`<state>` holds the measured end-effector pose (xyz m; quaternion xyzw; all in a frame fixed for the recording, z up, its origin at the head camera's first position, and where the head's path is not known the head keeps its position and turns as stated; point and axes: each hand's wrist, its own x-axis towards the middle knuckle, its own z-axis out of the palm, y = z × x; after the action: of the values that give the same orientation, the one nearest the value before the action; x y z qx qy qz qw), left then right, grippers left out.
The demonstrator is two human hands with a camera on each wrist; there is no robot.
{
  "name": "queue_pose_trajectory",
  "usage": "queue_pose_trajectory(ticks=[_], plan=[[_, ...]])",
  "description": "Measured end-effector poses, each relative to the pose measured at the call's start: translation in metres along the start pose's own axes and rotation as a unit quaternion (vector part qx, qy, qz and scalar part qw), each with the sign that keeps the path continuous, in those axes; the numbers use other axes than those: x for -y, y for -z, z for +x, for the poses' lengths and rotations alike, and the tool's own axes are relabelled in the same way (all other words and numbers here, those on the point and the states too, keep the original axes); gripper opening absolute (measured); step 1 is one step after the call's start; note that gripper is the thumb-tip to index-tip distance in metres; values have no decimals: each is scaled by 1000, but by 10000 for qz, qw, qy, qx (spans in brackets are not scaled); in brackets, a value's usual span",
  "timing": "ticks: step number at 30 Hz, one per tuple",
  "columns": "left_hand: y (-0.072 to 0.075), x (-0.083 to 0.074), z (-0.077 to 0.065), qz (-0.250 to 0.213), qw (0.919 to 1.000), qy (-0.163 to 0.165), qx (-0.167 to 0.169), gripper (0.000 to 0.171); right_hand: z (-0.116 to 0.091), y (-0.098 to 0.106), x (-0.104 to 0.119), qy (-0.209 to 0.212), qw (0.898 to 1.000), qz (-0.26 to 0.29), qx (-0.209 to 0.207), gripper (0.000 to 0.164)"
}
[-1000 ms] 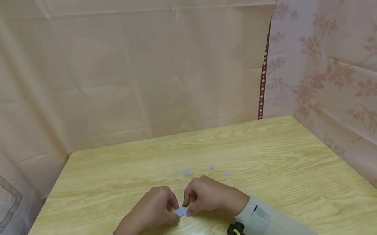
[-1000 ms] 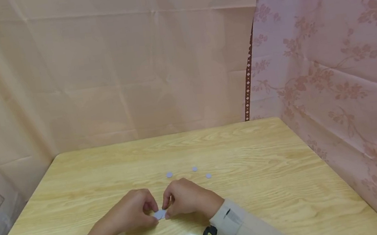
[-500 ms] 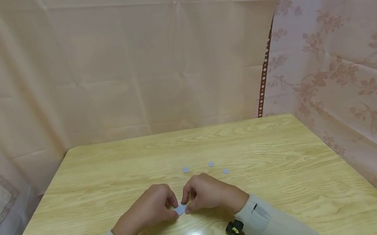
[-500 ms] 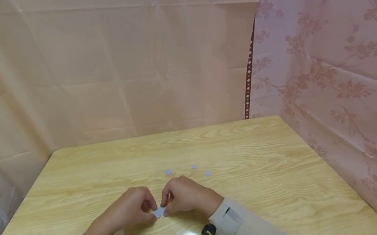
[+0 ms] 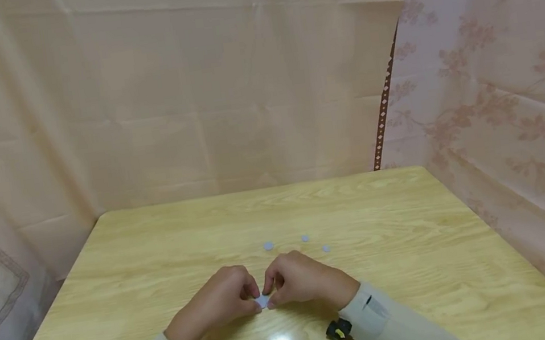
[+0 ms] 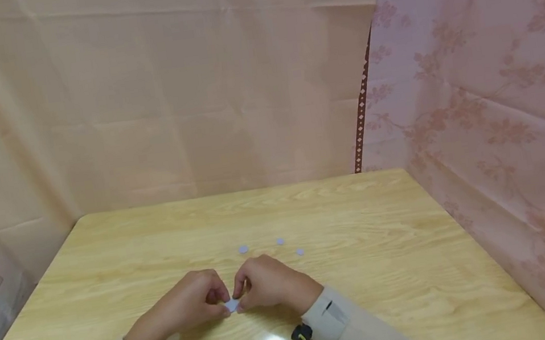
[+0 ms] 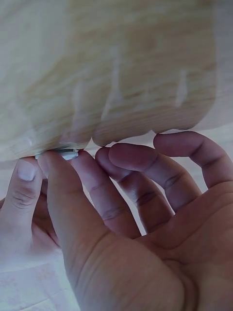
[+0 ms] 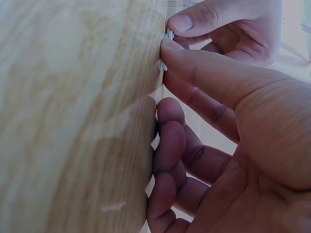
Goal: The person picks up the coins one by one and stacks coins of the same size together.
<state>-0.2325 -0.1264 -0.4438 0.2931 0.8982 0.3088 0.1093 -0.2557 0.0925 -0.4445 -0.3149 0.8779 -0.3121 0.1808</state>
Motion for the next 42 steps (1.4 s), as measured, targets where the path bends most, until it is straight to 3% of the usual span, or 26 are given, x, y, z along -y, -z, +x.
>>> queue_pose_trajectory(ticks=[12, 18, 28, 36, 42], plan=[[-1, -2, 0, 3, 10000, -35, -4, 14, 0, 0, 0, -3, 10000, 1, 19, 12], [-10, -1, 3, -59, 10000, -17, 71, 10, -5, -5, -7, -121, 9999, 24, 54, 11], [-5, 4, 10, 160, 9998, 131, 5, 8, 6, 2, -8, -60, 9998, -122, 122, 12], [-13, 1, 11, 110, 9999, 65, 29, 7, -5, 1, -5, -229, 9996, -115, 120, 11], [-12, -3, 9, 62, 9997, 242, 73, 8, -7, 1, 0, -232, 9996, -66, 139, 9]])
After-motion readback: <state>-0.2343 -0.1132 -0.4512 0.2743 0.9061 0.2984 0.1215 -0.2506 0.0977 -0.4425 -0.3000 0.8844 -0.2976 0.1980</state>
